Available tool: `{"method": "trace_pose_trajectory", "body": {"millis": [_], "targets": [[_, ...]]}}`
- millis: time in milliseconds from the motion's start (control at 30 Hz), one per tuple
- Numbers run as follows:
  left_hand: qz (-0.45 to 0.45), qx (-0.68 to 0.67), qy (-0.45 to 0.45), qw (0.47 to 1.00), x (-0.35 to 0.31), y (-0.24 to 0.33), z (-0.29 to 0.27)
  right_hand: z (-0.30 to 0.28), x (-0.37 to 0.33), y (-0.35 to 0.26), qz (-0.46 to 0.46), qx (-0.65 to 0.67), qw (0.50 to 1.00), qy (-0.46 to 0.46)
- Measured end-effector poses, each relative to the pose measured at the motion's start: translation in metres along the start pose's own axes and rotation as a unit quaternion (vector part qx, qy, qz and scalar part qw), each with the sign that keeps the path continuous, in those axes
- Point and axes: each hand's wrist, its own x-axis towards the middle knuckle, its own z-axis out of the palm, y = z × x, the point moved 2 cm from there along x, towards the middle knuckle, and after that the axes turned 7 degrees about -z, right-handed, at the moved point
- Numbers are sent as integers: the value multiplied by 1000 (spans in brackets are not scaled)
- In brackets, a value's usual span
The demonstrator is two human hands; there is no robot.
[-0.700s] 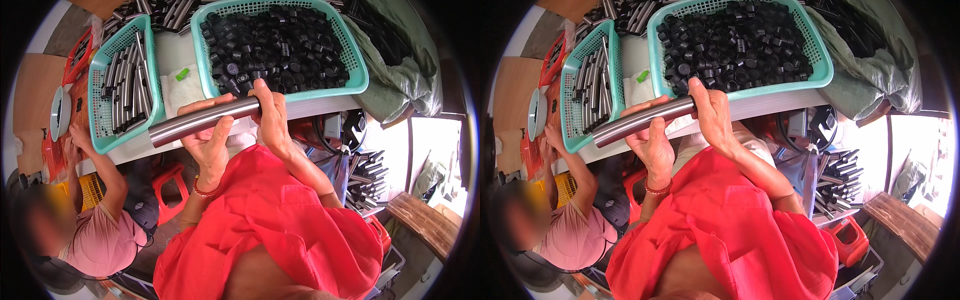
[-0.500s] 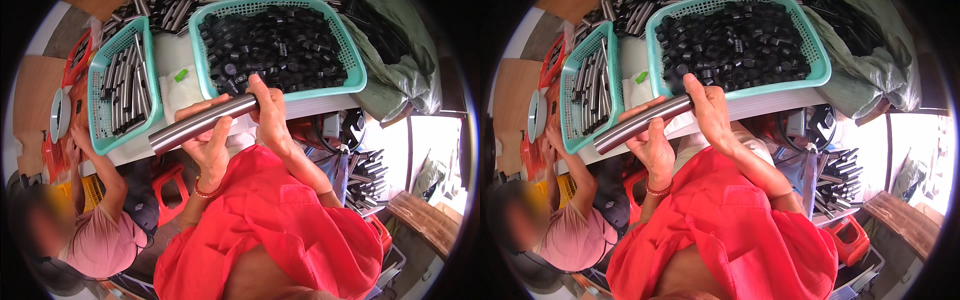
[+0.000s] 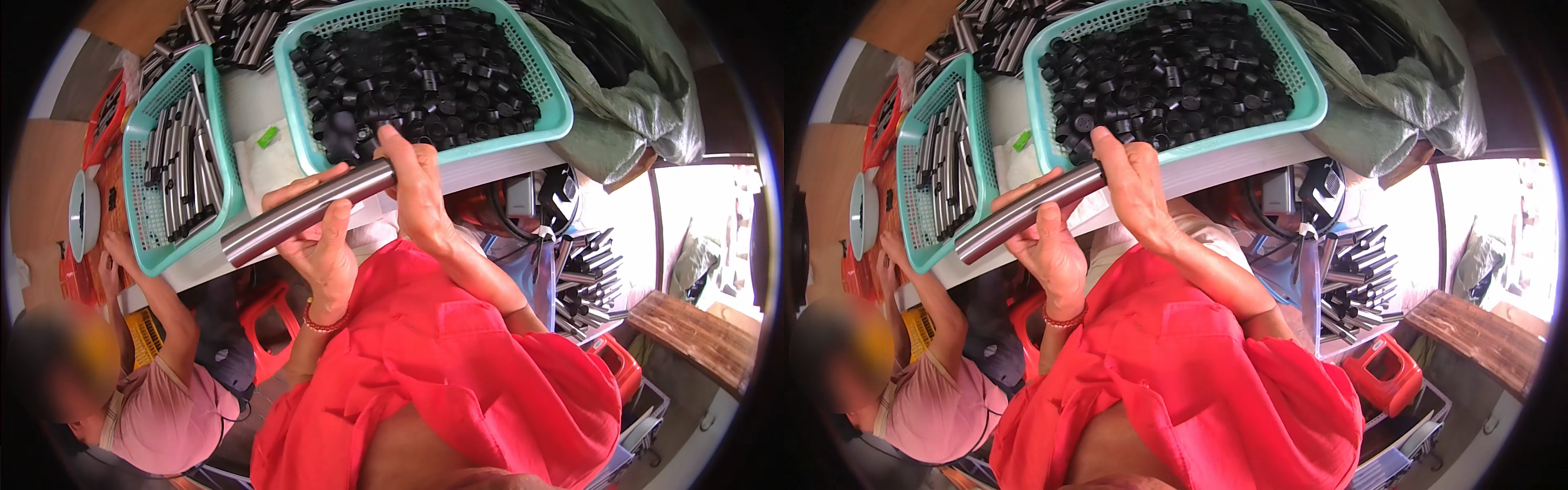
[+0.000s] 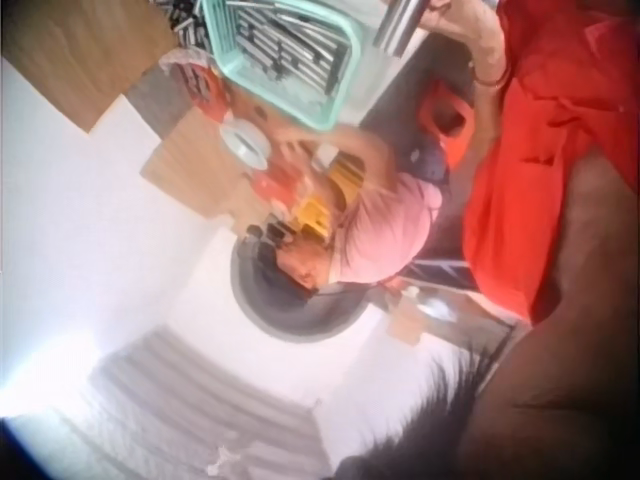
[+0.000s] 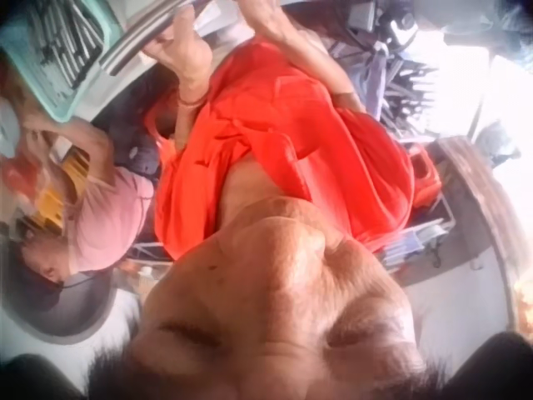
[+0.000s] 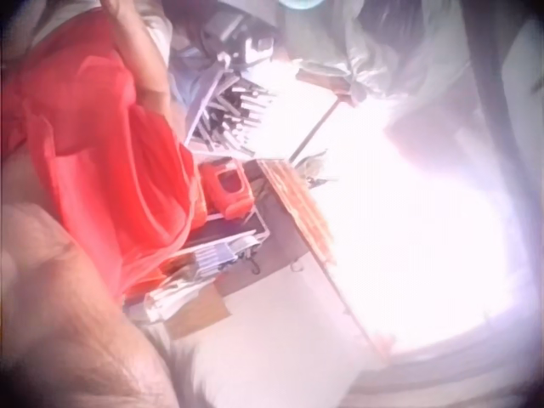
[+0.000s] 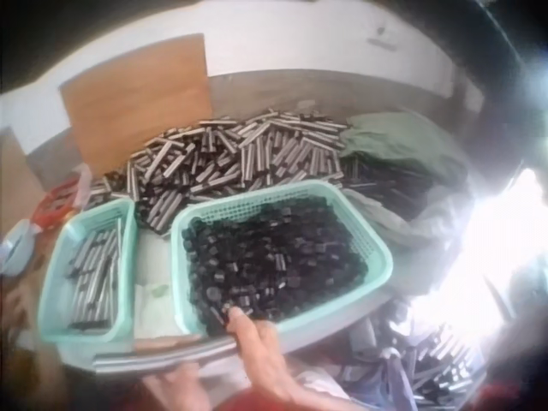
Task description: The person repeatedly picks a metal rod from a basket and attaches a black plastic cap to one end. The person handles the rods and caps by hand and places the assembled units back into the basket. Another person works nearby at the same table.
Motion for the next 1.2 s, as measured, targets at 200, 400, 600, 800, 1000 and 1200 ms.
{"method": "trace_pose_trajectory", "body": {"millis": [200,400,600,800,1000,1200], "targets": [[-79,-97,32,992,-2,-2,6,-5,-2,5,-114,-124,986,15],[-123,-89,3,988,2,-10,-1,-4,-4,-1,-130,-105,984,57],[-166,-142,9,976,2,-9,0,-1,-5,-2,-206,-77,973,69],[-177,-163,7,971,-2,-14,1,-2,-4,-2,-262,-86,958,75],[-190,-215,31,957,-5,-15,6,-7,-4,-3,-290,-115,948,66],[-172,-169,1,971,0,-13,10,-11,1,-6,-295,-140,944,44]]}}
